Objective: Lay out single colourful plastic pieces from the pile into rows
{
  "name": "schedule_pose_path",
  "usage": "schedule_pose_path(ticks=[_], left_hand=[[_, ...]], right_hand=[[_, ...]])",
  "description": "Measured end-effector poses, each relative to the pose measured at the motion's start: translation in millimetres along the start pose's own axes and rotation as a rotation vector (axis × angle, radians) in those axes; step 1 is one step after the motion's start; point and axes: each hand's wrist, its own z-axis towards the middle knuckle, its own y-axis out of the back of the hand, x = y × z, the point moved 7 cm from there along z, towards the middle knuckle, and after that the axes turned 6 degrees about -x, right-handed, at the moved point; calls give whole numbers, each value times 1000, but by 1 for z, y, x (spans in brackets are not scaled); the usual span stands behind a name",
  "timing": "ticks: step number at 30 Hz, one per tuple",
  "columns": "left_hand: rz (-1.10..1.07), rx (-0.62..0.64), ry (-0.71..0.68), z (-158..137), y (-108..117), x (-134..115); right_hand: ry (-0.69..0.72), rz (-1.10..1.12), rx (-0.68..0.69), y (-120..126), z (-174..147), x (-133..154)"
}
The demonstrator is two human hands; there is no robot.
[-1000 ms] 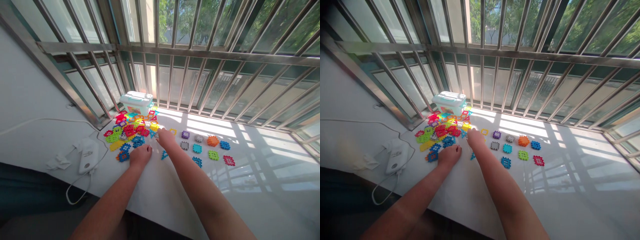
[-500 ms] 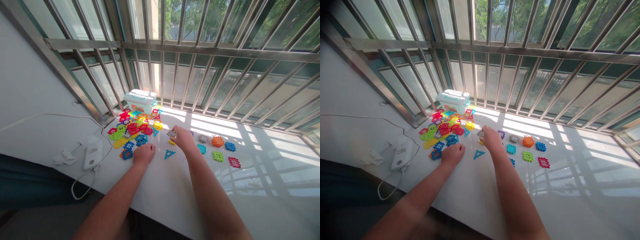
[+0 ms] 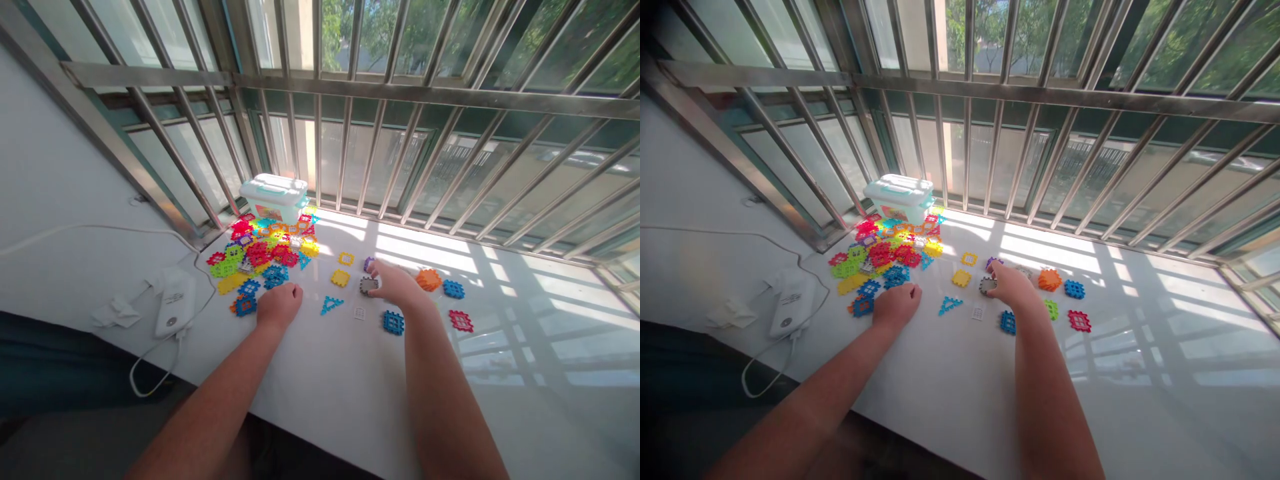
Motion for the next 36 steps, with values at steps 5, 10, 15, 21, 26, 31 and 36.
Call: schedule_pose_path(ticks=[5,10,15,21,26,31,36], left_hand=[[-2,1,-2,0,0,0],[5,-4,3,0,-2,2],[13,-11,0,1,-4,3],[-9,-1,-3,1,-4,3],[-11,-7,0,1,-4,3],[8,-29,-6,1,-3,3],[9,-30,-9,1,-4,3]], right_hand=[[-14,-10,6,-1,0,-4],[-16,-19,-2,-4,0,-11],[-28,-1,12,-5,1,-13],[-36,8,21,-6,0,-13],[-36,30,35,-6,-1,-12],[-28,45,46,-6,-1,-10],[-36,46,55,-7,-1,-10]])
